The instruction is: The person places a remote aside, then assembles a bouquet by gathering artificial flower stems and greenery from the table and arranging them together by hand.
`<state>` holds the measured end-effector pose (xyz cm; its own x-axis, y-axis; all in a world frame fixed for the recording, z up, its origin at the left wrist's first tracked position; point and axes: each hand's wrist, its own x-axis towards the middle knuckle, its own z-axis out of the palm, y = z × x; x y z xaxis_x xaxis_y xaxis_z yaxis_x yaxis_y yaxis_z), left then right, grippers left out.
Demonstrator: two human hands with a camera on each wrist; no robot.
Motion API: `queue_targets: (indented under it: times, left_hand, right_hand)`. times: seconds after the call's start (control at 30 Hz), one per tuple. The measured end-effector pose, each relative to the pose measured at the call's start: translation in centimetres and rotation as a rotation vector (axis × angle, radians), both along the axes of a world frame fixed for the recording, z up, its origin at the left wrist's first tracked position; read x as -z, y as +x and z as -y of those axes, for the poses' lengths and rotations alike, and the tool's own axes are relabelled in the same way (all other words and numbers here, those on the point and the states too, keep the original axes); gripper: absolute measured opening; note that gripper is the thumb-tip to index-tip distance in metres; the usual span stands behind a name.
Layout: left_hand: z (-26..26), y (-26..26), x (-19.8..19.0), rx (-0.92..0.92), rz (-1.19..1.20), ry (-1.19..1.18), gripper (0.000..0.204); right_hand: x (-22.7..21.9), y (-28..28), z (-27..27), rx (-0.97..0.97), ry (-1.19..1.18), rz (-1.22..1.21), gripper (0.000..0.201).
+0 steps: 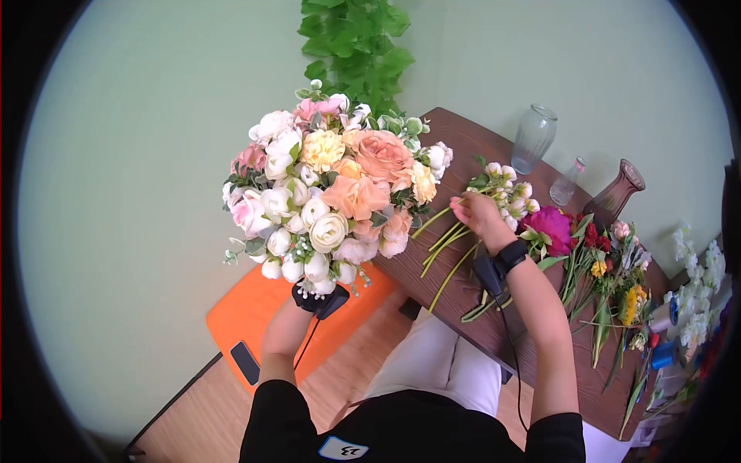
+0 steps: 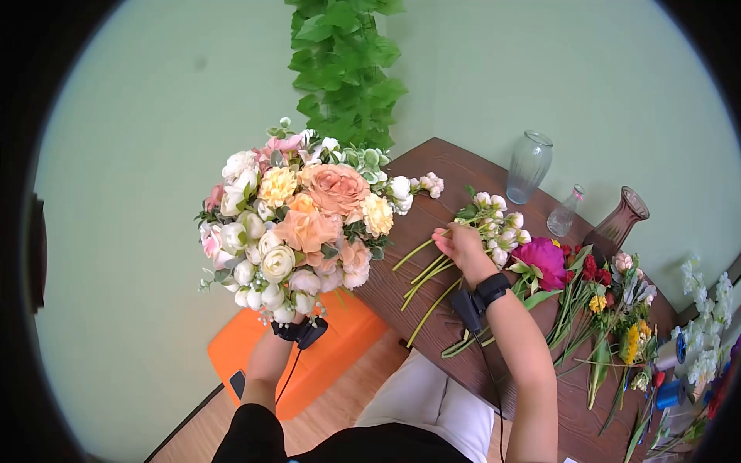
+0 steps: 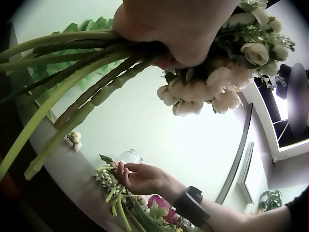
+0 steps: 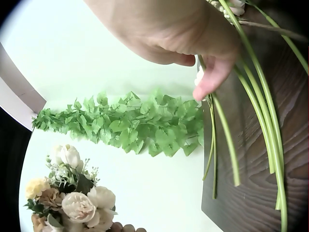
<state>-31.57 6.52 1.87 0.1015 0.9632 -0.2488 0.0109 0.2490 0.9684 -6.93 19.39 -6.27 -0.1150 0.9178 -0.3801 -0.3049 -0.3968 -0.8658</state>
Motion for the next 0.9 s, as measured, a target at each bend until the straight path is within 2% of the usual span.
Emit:
queue_targets:
  times: [0.07, 0.1, 0.17, 0.23, 0.33, 0.47, 0.53, 0.77, 0.8, 0.9]
  left_hand:
    - [0.1, -0.4, -0.2, 0.001, 0.012, 0.010, 0.018]
    - [-0.1, -0.7, -0.5, 0.001, 0.020, 0.016, 0.018]
    - [-0.2, -1.6, -0.7, 0.004, 0.037, 0.026, 0.018]
    - [0.0, -1.0, -0.7, 0.009, 0.049, 0.040, 0.018]
    - [-2.1, -0.1, -2.4, 0.021, 0.066, 0.066, 0.019]
    - [-1.6, -0.3, -3.4, 0.048, 0.082, 0.124, 0.019]
    - [-3.1, 0.3, -5.1, 0.067, 0.090, 0.154, 0.019]
    - [-2.1, 2.5, -5.6, 0.135, 0.132, 0.230, 0.020]
    - [-2.2, 3.1, -5.8, 0.143, 0.137, 0.238, 0.020]
    - [-2.9, 5.0, -6.5, 0.172, 0.152, 0.263, 0.020]
  right_hand:
    - [-0.8, -0.5, 0.9, 0.069, 0.075, 0.054, 0.011]
    - [-1.3, -0.7, 1.6, 0.066, 0.077, 0.053, 0.011]
    - [-2.0, -0.9, 2.9, 0.073, 0.263, 0.092, 0.012]
    - [-2.9, -1.2, 4.0, 0.057, 0.354, 0.124, 0.013]
    - [-4.2, -1.3, 5.4, 0.040, 0.522, 0.172, 0.015]
    - [-5.7, -0.8, 6.8, 0.040, 0.747, 0.221, 0.016]
    - [-6.7, -0.5, 7.9, 0.053, 0.868, 0.275, 0.017]
    - [-9.4, 0.2, 11.0, 0.077, 1.013, 0.246, 0.014]
    - [-10.5, 0.4, 12.0, 0.107, 1.075, 0.342, 0.013]
    - [-10.5, 0.9, 12.2, 0.145, 1.207, 0.366, 0.014]
